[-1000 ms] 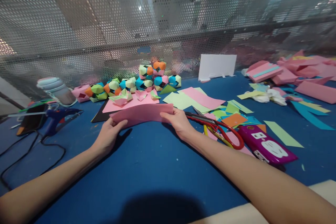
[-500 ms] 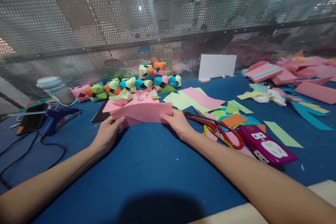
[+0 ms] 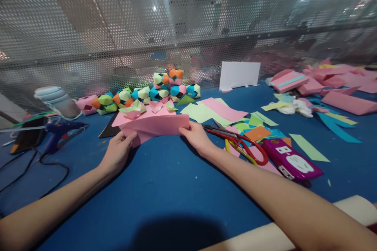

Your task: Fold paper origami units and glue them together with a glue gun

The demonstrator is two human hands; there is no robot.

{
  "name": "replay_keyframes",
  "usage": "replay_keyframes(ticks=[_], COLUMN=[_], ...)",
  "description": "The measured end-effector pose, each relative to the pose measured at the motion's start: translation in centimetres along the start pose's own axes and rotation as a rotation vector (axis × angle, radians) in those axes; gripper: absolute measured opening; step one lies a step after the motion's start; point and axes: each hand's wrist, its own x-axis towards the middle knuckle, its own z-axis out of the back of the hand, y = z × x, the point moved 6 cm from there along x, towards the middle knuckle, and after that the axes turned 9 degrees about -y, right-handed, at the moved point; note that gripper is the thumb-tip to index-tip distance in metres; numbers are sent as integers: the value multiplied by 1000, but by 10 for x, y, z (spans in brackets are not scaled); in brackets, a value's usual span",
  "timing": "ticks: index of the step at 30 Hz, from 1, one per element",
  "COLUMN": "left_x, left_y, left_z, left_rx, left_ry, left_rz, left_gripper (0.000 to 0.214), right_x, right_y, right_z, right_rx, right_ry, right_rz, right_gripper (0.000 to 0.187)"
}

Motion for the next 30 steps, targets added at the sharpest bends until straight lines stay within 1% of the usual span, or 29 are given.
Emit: replay_keyframes(ticks=[4,6,10,16,25,30], left_x=[-1,-1,0,3,2,2], left_y=[-2,-2,-1,1,4,2], left_z=[-1,-2,-3,6,7,7], left_rx=[-9,-36,-106,-2,17,17], left_ry=[-3,4,33,-43,-44,-52], left_rz=[5,5,-13,-70,-45,-61], left_gripper=[26,26,29,35,35,33], right_x=[0,0,2,4,6,6], right_y=[4,4,0,-1,-3,-2], right_z=[2,4,6,8,11,10], right_rx=[69,42,1,-38,-63,-5], right_ry=[-21,-36,-32,-44,-68,-67], right_rz=[30,53,63,81,72,44], right_gripper=[25,24,29,30,30,27])
